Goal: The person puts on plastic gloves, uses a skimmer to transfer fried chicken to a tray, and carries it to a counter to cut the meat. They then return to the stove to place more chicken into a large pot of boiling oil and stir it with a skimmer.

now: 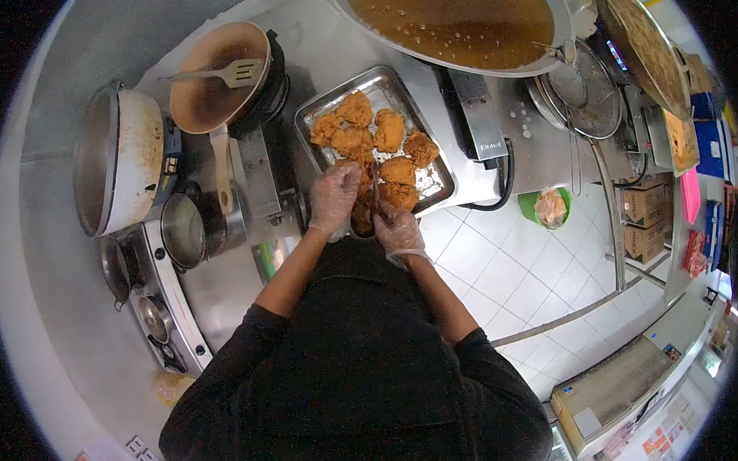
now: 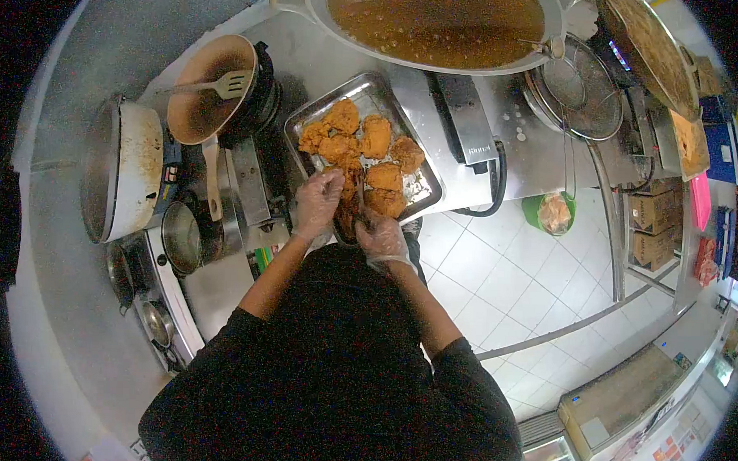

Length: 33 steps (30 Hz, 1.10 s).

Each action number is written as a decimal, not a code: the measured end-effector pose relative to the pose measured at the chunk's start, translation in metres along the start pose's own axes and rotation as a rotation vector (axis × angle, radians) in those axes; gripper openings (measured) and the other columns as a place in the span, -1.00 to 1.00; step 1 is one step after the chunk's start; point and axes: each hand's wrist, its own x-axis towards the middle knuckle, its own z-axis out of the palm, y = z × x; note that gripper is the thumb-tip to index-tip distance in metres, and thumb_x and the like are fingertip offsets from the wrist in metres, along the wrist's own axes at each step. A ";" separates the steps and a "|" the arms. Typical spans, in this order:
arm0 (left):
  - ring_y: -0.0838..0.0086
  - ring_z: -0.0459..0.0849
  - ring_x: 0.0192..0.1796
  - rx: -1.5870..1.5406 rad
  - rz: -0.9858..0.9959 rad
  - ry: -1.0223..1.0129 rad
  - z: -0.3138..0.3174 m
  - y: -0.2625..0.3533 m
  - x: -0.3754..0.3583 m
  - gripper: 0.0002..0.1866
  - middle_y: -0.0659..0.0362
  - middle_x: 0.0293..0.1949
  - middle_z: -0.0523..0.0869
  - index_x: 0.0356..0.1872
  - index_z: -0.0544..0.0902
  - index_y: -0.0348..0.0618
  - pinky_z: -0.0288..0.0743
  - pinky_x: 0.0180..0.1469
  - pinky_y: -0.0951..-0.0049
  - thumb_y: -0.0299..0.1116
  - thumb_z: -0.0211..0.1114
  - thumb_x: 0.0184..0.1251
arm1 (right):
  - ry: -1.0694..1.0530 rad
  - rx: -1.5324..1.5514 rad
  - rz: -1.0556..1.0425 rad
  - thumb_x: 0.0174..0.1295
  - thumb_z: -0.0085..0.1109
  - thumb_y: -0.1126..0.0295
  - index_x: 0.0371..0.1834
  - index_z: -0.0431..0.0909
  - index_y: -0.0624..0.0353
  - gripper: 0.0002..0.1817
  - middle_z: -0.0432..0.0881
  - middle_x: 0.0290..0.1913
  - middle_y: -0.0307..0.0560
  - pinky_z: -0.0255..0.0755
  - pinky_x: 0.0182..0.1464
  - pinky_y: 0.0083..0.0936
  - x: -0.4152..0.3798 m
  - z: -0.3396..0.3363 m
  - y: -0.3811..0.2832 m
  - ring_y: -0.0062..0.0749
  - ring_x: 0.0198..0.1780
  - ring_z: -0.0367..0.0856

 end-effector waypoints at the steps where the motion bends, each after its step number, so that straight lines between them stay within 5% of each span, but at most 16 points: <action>1: 0.04 0.77 -0.08 0.021 0.008 -0.004 -0.001 0.002 0.002 -0.79 -0.04 -0.12 0.79 -0.13 0.77 -0.17 0.64 -0.04 0.19 -0.26 0.33 0.40 | -0.007 -0.048 -0.017 0.24 0.22 0.16 0.18 0.64 0.16 -0.52 0.71 -0.02 0.31 0.54 0.18 -0.10 0.002 0.002 0.003 0.23 0.06 0.68; 9: 0.09 0.78 -0.08 -0.075 -0.038 -0.065 0.008 -0.005 0.017 -0.82 -0.04 -0.16 0.79 -0.16 0.76 -0.18 0.63 -0.03 0.23 -0.31 0.33 0.39 | 0.008 -0.058 -0.066 0.29 0.15 0.22 0.08 0.67 0.28 -0.58 0.73 -0.23 0.36 0.57 -0.03 -0.18 0.013 0.005 0.000 0.13 -0.13 0.75; 12: 0.12 0.79 -0.10 -0.101 -0.037 -0.089 0.009 -0.008 0.022 -0.84 -0.02 -0.16 0.80 -0.17 0.77 -0.18 0.63 -0.04 0.26 -0.34 0.34 0.37 | -0.073 -0.004 0.075 0.27 0.15 0.12 0.08 0.68 0.17 -0.56 0.70 -0.12 0.38 0.52 0.11 -0.04 0.013 0.004 -0.007 0.26 0.02 0.68; 19: 0.17 0.81 -0.13 -0.082 -0.036 -0.110 0.007 -0.006 0.024 -0.88 0.00 -0.16 0.81 -0.21 0.77 -0.18 0.64 -0.08 0.29 -0.39 0.37 0.32 | 0.029 0.031 0.053 0.29 0.12 0.12 0.05 0.68 0.15 -0.59 0.71 -0.20 0.35 0.55 0.01 -0.06 0.010 0.023 -0.022 0.27 -0.08 0.70; 22: 0.39 0.82 -0.24 -0.092 -0.005 -0.112 0.009 -0.014 0.026 -0.87 0.05 -0.24 0.83 -0.19 0.80 -0.17 0.64 -0.16 0.39 -0.37 0.39 0.34 | 0.026 -0.032 0.068 0.28 0.15 0.13 0.02 0.69 0.10 -0.62 0.72 -0.22 0.30 0.57 -0.03 -0.05 0.010 0.024 -0.032 0.25 -0.12 0.71; 25: 0.21 0.82 -0.16 -0.158 -0.056 -0.128 0.010 -0.019 0.028 -0.87 -0.01 -0.19 0.81 -0.21 0.77 -0.18 0.66 -0.10 0.34 -0.38 0.36 0.33 | 0.035 -0.040 0.056 0.27 0.19 0.12 0.01 0.70 0.05 -0.64 0.74 -0.21 0.26 0.58 -0.03 -0.06 0.015 0.033 -0.016 0.21 -0.10 0.72; 33: 0.18 0.81 -0.26 -0.090 -0.012 -0.047 -0.009 0.005 0.032 -0.86 -0.04 -0.30 0.78 -0.24 0.77 -0.17 0.62 -0.20 0.28 -0.33 0.36 0.35 | 0.111 0.171 0.055 0.26 0.23 0.10 0.06 0.70 0.08 -0.60 0.75 -0.12 0.23 0.58 0.05 -0.08 -0.002 0.022 -0.003 0.16 0.00 0.71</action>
